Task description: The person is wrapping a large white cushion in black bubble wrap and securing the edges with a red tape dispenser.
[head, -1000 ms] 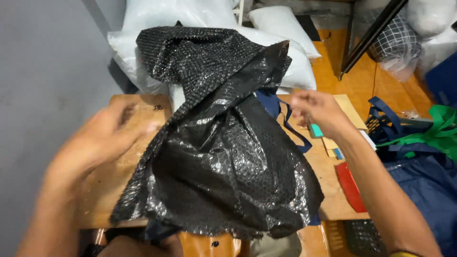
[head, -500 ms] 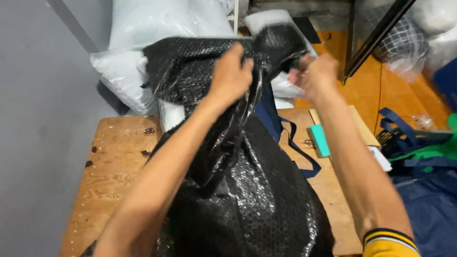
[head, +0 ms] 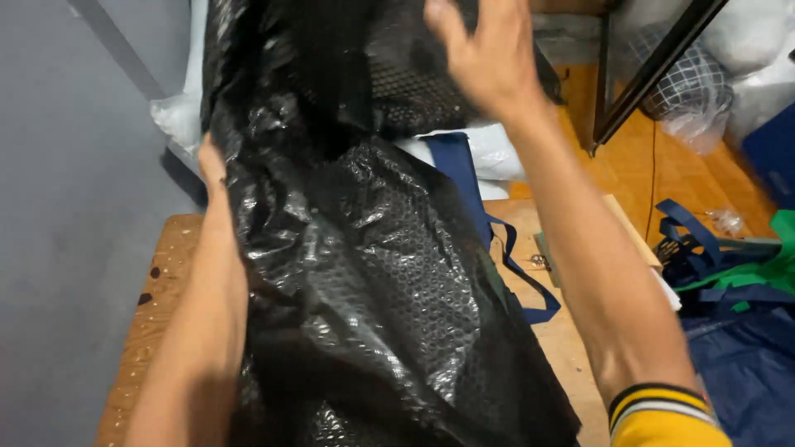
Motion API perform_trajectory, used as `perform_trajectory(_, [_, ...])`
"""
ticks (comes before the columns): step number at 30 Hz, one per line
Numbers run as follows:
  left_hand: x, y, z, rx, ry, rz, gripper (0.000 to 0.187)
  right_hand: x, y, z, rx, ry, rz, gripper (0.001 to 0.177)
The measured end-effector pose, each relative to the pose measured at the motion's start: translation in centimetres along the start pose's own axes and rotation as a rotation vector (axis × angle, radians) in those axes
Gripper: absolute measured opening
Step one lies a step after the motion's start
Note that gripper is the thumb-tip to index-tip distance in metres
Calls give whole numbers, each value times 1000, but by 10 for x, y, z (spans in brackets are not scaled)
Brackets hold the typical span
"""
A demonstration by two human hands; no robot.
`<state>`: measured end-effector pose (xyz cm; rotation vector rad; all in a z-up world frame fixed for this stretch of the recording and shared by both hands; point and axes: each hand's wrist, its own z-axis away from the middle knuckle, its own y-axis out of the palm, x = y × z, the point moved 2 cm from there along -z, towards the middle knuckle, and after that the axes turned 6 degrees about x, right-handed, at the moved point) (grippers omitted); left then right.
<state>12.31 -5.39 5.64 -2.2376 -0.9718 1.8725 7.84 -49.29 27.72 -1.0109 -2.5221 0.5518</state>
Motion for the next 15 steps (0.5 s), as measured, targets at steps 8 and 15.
perform_trajectory(8, [213,25,-28,134,-50,-326,24,0,92,120,676,813,-143,65])
perform_trajectory(15, [192,61,-33,204,-93,-693,30,-3,84,121,824,722,-41,32])
